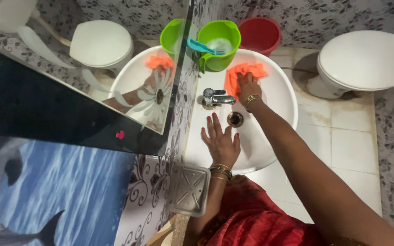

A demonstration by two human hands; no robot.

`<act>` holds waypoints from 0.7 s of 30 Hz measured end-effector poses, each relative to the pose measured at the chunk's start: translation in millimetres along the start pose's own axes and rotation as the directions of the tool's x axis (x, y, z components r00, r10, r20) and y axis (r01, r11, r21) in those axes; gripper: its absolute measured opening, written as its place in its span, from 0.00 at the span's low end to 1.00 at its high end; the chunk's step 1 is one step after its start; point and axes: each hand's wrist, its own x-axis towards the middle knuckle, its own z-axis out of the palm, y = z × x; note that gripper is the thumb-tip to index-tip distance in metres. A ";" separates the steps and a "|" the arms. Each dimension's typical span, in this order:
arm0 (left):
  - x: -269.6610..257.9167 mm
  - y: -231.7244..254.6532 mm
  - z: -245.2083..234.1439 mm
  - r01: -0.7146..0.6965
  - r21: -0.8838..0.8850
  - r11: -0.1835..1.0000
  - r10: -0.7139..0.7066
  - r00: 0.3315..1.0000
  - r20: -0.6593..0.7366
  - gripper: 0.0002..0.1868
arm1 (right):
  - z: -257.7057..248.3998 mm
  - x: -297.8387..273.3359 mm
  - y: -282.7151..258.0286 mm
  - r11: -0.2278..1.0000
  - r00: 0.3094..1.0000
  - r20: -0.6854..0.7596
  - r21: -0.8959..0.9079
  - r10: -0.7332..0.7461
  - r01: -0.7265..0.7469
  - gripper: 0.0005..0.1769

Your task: The person scrubs a white bathroom sink with an orange sponge, repeatedly rinsing the sponge under running water from the faucet. The person wipes the sink basin, faucet, and surrounding countertop area.

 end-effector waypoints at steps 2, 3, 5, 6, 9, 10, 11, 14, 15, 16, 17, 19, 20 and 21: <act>0.3 -1.0 -0.9 0.002 -0.008 1.000 -0.002 1.000 0.009 0.21 | 0.6 5.5 11.7 0.933 0.978 0.016 -0.295 -0.210 0.206 0.35; -0.3 -1.4 -0.7 0.004 -0.012 1.000 -0.004 1.000 0.017 0.21 | 1.2 1.0 19.8 0.852 0.951 0.054 -0.430 -0.305 0.298 0.30; -2.0 -3.4 -0.3 0.006 -0.018 1.000 -0.005 1.000 0.021 0.20 | -6.9 -13.9 36.6 0.803 0.962 0.121 -0.530 -0.245 0.271 0.25; -3.2 -4.5 -0.6 0.005 -0.021 1.000 -0.004 1.000 0.017 0.20 | -14.7 -22.1 41.8 0.771 0.965 0.152 -0.580 -0.212 0.261 0.23; -0.5 -3.9 -0.9 0.016 -0.022 1.000 -0.016 1.000 0.011 0.20 | -24.1 -64.0 38.8 0.694 0.875 0.477 -0.657 0.080 0.295 0.27; -1.5 -3.7 -1.6 0.023 -0.019 1.000 -0.023 1.000 0.015 0.20 | -19.9 -89.0 39.0 0.694 0.811 0.574 -0.628 0.108 0.352 0.36; -2.0 -3.7 -1.9 0.024 -0.033 0.999 -0.024 1.000 0.010 0.20 | -11.8 -111.9 37.7 0.741 0.767 0.641 -0.526 0.022 0.418 0.43; 1.9 -4.0 -2.4 0.009 -0.064 0.998 -0.012 0.999 -0.047 0.21 | 18.3 -161.7 13.9 0.783 0.526 0.644 0.194 -0.556 0.591 0.19; -0.1 -4.3 -2.6 -0.005 -0.068 0.998 -0.001 0.997 -0.080 0.22 | 22.7 -174.7 3.7 0.830 0.529 0.656 0.301 -0.538 0.471 0.16; -1.5 -4.3 -2.2 -0.018 -0.072 0.997 0.010 0.994 -0.112 0.23 | 23.1 -184.4 -6.8 0.853 0.530 0.669 0.398 -0.522 0.338 0.14; -3.0 -4.8 -2.6 -0.017 -0.088 0.996 0.007 0.994 -0.105 0.22 | 15.0 -187.9 -8.2 0.897 0.531 0.723 0.361 -0.443 0.257 0.14; -5.1 -5.7 -4.2 -0.014 -0.116 0.993 0.003 0.996 -0.090 0.21 | -4.0 -185.9 -12.5 0.958 0.508 0.814 0.272 -0.281 0.094 0.16; -5.3 -5.2 -4.7 -0.009 -0.120 0.993 -0.001 0.996 -0.085 0.20 | -23.0 -175.2 -1.6 0.950 0.506 0.804 0.255 -0.313 0.181 0.21; -5.3 -4.7 -4.9 -0.005 -0.124 0.992 -0.004 0.997 -0.078 0.20 | -43.1 -160.2 8.4 0.934 0.501 0.795 0.235 -0.343 0.267 0.29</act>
